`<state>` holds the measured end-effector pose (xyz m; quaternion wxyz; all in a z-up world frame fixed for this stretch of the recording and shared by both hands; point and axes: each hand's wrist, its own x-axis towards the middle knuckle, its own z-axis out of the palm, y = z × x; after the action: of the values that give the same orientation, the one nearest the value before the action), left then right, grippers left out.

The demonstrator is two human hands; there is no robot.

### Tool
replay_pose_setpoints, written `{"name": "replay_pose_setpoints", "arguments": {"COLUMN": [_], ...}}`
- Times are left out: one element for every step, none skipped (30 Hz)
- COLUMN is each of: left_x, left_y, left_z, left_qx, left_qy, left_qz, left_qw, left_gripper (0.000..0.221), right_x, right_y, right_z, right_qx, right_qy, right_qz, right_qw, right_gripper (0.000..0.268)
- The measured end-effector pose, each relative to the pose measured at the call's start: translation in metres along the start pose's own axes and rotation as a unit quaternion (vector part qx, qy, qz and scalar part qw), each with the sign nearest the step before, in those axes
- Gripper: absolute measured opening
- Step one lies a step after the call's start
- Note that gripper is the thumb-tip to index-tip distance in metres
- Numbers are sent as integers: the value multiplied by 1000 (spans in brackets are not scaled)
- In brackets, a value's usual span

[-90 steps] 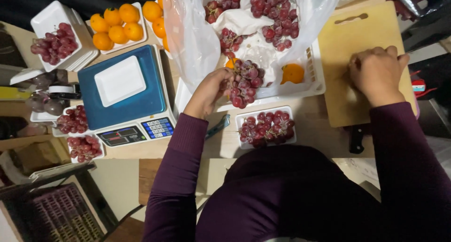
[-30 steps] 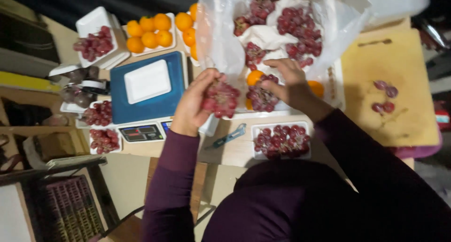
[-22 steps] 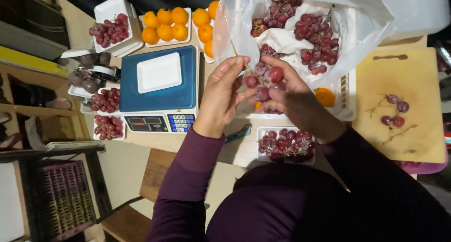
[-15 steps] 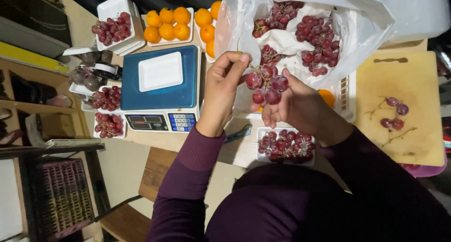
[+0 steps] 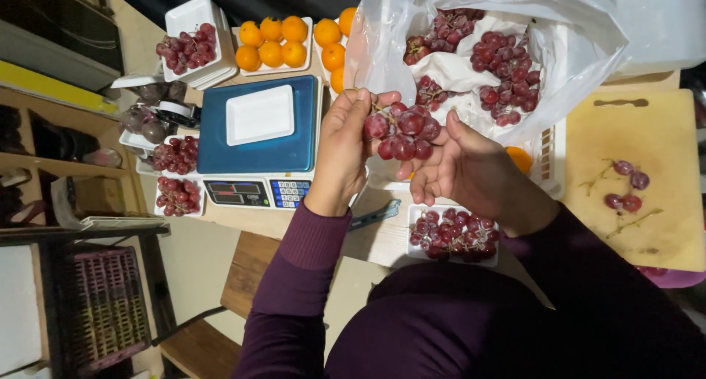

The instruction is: The person sorts and packs red grapes into small trays by hand, picking individual bunches or loose grapes from a large bag and placing them into the trays.

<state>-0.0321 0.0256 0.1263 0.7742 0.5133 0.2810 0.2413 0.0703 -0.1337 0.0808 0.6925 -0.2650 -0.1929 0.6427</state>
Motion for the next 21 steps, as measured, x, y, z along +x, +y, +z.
{"name": "replay_pose_setpoints", "arguments": {"left_x": [1,2,3,6,9,12,18,23,28,35,42,48,72,95,119,136,152,167,172,178,186], "left_y": [-1,-1,-2,-7,-11,-15,-18,-21,-22,-12,-2,9,3,-3,-10,-15,-23,-32,-34,-37,-41], "left_z": [-2,-5,-7,-11,-15,-20,-27,-35,-46,-57,-70,-84,-117,-150,-183,-209,-236,-262,-275,-288,-297], "left_qx": [-1,-2,-3,-5,-1,2,-1,7,15,13,70,128,127,170,211,208,210,211,210,163,114], "left_qy": [0,-2,-4,-3,-11,-20,-16,-18,-17,-9,11,33,43,110,175,185,240,293,296,326,349], "left_qz": [0,-1,-3,-3,6,15,17,29,44,49,111,172,175,201,225,226,189,150,148,74,-2], "left_qw": [1000,1000,1000,1000,1000,1000,1000,999,999,999,991,976,975,958,935,933,929,920,920,928,930], "left_gripper": [18,18,19,19,18,18,18,18,18,18,17,17,17,17,19,19,20,20,20,15,35], "right_x": [1,1,2,2,3,4,0,-4,-4,-16,-25,-34,-46,-57,-69,-76,-86,-97,-107,-117,-130], "right_y": [0,1,1,2,4,6,4,3,1,-6,-14,-22,-19,-18,-18,-14,-8,-2,2,5,7], "right_z": [0,0,0,-2,-4,-5,-8,-10,-12,-9,-7,-5,-14,-23,-34,-51,-66,-83,-97,-112,-125], "right_qx": [-1,-2,-3,-4,-1,2,-1,-5,-9,-12,-11,-12,-16,-62,-108,-112,-98,-83,-84,-82,-80], "right_qy": [0,-5,-11,-11,-13,-15,-17,-13,-13,-20,66,152,145,169,192,186,213,239,238,238,242], "right_qz": [1,-2,-3,-1,-4,-6,-2,-5,-6,0,6,10,17,-30,-78,-72,-97,-123,-120,-120,-122], "right_qw": [1000,1000,1000,1000,1000,1000,1000,1000,1000,1000,998,988,989,983,972,973,967,960,960,960,959], "right_gripper": [72,72,72,72,72,73,73,69,67,67,65,65,65,53,42,42,37,32,32,31,31]}}
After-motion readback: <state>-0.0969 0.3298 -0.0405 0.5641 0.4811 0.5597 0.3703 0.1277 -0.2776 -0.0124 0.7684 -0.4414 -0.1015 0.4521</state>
